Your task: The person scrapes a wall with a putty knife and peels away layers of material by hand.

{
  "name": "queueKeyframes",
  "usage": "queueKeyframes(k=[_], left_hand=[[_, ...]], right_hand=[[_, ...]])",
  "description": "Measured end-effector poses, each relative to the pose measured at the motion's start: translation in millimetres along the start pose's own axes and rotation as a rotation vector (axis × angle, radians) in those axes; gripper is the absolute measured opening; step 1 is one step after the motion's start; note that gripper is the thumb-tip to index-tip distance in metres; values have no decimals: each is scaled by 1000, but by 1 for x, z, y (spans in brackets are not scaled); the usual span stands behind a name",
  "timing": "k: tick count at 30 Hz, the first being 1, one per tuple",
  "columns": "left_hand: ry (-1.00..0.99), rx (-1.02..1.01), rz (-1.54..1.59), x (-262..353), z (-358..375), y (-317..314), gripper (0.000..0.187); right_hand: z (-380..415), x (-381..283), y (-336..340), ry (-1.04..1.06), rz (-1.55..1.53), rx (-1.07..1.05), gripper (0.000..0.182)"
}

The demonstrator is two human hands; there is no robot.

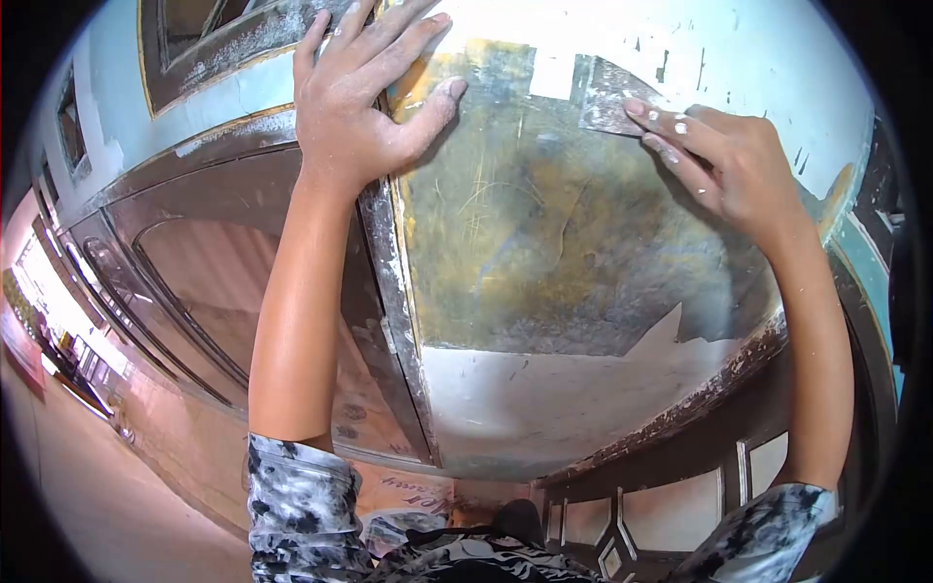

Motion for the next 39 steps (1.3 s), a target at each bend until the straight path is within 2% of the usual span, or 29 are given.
queueKeyframes(k=[7,22,28,39], left_hand=[[-29,4,-7,0,0,1,49],[-20,-4,-23,0,0,0,47],[-49,16,-7,1,0,0,46],[-67,21,12,2,0,2,46]], right_hand=[[9,1,-1,-10,6,4,39],[8,0,2,-20,-7,60,35],[8,4,-4,-9,-19,12,32],[-1,-3,0,14,-6,-2,36]])
Point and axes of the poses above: each hand's wrist, its own z-axis away from the middle knuckle, its own y-axis out of the back of the hand, x = y × z, the point moved 9 cm from there along -z, towards the middle knuckle, and after that the axes turned 14 degrees about z, right-handed, at the moved point
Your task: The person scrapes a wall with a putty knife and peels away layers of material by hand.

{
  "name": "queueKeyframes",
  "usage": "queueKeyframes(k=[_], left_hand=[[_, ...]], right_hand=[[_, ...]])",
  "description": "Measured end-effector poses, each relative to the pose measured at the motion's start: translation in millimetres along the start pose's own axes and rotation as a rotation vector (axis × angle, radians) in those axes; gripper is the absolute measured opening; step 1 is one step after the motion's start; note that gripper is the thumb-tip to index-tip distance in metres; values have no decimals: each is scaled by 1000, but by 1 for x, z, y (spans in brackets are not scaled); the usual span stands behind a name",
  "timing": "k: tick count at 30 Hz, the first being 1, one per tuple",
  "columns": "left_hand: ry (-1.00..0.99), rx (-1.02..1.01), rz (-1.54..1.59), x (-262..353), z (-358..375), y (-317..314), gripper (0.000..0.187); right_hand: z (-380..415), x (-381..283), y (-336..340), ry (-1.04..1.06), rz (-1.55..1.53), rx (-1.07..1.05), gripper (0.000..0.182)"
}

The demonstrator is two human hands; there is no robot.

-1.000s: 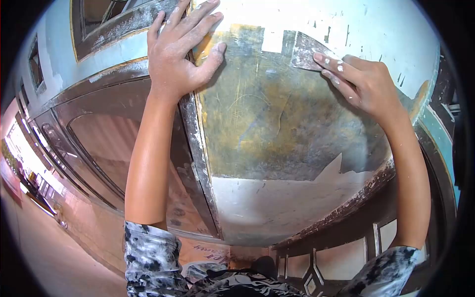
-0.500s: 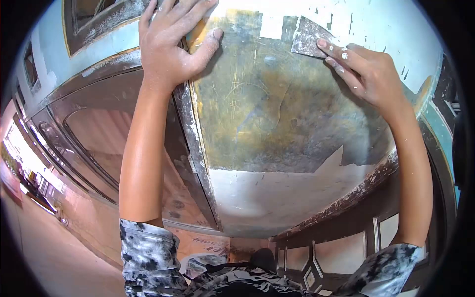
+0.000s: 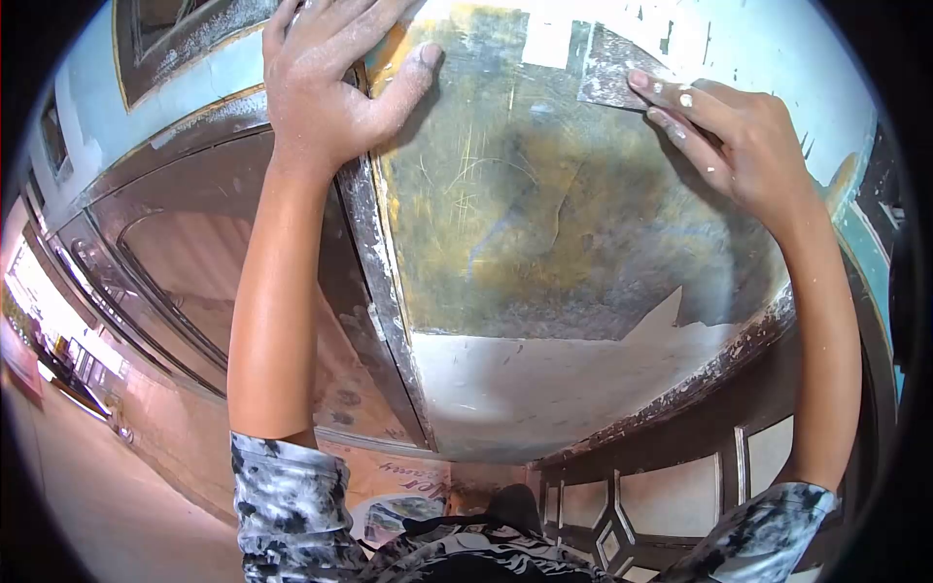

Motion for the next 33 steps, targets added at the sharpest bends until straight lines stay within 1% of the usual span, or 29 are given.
queueKeyframes(k=[3,5,6,14,16,17,19,23,24,27,28,31,33], left_hand=[[24,-23,-33,1,0,-1,46],[19,10,-1,2,-1,1,46],[15,-5,-3,1,-1,1,46],[3,-2,12,-1,1,1,47],[0,-1,-7,0,1,1,47],[0,-2,-2,1,1,0,47],[5,-11,-14,0,1,0,47],[10,-16,-10,0,1,1,46],[19,-21,-14,0,0,1,45],[23,-7,-11,1,0,1,45],[-43,26,-32,2,0,1,45],[11,-7,-14,3,-1,1,46],[-9,-3,-20,2,1,0,47]], right_hand=[[6,1,-3,-5,-5,7,36],[11,2,-2,0,14,21,35],[12,2,1,-14,6,19,34],[5,3,3,-27,3,-9,34],[4,3,-4,-11,60,-105,35],[5,2,-5,-14,61,-109,35],[8,0,-2,-31,-27,-27,37],[18,7,-8,-41,-18,-26,41],[17,5,-6,-15,2,8,42],[13,3,-6,-26,30,-41,42],[12,2,-7,-10,32,-25,42],[10,1,-5,-18,15,-33,42],[12,3,-3,-31,-11,-18,41]])
Point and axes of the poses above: each hand's wrist, its own z-axis away from the middle knuckle, its own y-axis out of the back of the hand, x = y × z, the point moved 9 cm from there along -z, towards the middle knuckle, and after that the axes turned 14 degrees about z, right-handed, at the moved point
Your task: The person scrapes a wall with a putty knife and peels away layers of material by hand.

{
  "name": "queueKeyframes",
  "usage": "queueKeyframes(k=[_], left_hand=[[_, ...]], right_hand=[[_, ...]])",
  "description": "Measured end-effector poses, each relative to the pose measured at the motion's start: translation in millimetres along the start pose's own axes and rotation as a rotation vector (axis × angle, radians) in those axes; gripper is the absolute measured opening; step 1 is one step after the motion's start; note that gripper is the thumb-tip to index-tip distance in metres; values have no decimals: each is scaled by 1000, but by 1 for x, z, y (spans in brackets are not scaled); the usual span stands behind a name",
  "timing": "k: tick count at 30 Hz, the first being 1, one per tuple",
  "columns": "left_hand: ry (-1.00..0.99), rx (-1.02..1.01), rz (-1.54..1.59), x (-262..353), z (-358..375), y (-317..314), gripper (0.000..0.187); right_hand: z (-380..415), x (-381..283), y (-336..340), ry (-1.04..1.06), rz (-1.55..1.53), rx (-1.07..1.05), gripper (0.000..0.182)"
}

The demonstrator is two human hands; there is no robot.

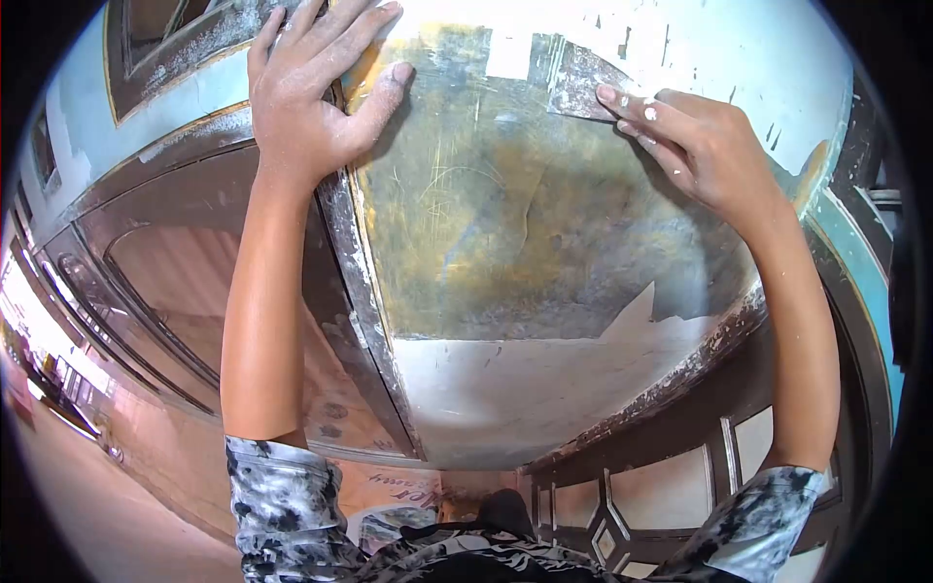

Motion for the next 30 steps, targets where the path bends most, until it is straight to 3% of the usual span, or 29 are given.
queueKeyframes(k=[2,8,11,19,30], left_hand=[[19,-16,-8,-2,0,0,48],[13,-7,-10,-2,0,1,48],[21,-7,-7,-2,0,-1,49],[18,-24,7,-3,0,0,56],[56,-45,54,-7,2,1,63]], right_hand=[[4,2,0,71,-25,17,42],[3,3,-4,32,-27,1,44],[-6,-3,1,20,-11,-25,35],[3,0,1,4,-46,58,32],[4,0,2,13,-26,20,25]])
Point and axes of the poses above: each hand's wrist, its own z-axis away from the middle knuckle, its own y-axis out of the back of the hand, x = y × z, the point moved 9 cm from there along -z, towards the middle knuckle, and after that the axes turned 14 degrees about z, right-handed, at the moved point
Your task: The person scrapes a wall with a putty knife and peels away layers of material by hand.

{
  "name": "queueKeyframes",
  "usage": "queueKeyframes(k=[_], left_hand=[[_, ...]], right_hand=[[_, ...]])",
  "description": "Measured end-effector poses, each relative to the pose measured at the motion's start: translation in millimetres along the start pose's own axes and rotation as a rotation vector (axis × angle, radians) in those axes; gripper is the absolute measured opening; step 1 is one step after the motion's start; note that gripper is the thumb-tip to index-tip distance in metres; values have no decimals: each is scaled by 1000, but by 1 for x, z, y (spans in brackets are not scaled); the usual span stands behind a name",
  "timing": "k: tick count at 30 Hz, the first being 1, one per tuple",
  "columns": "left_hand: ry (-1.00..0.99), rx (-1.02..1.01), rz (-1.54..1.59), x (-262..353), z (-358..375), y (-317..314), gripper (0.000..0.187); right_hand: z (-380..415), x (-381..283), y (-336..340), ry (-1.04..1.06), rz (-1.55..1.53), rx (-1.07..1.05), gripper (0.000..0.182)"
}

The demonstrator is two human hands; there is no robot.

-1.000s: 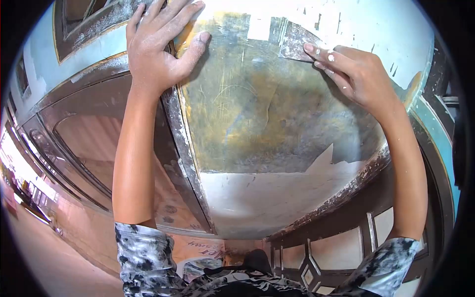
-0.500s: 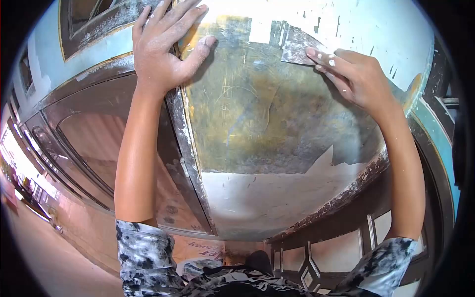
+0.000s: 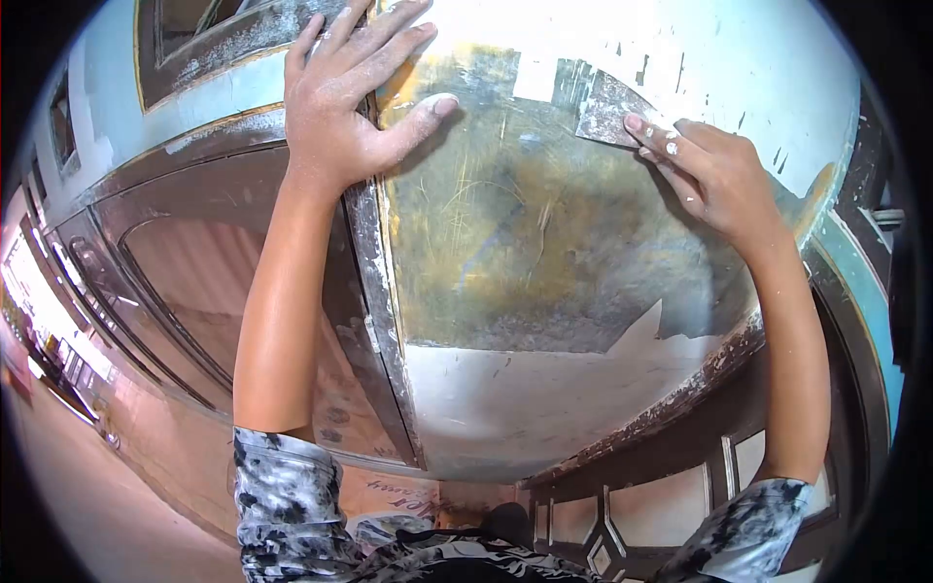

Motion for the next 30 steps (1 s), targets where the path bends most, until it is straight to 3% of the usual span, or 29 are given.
queueKeyframes(k=[6,11,15,18,22,26,30], left_hand=[[-11,8,10,0,0,1,64],[2,8,5,-1,0,1,65],[-90,10,-14,5,1,-1,55],[1,-15,-41,5,-1,0,65],[-119,31,-1,4,1,-2,55],[-140,13,-20,1,2,-3,57],[-50,-23,-42,3,0,-4,64]], right_hand=[[-7,-1,-3,2,2,-47,40],[4,6,-8,41,8,-4,38],[0,4,-7,21,-17,-6,38],[-8,-2,0,25,-3,-24,37],[3,3,-3,35,-10,12,35],[1,4,-3,3,-4,-6,33],[-2,2,-4,37,-14,3,31]])
Point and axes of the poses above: each hand's wrist, its own z-axis away from the middle knuckle, its own y-axis out of the back of the hand, x = y × z, the point moved 9 cm from there along -z, towards the middle knuckle, and after that the axes turned 14 degrees about z, right-handed, at the moved point
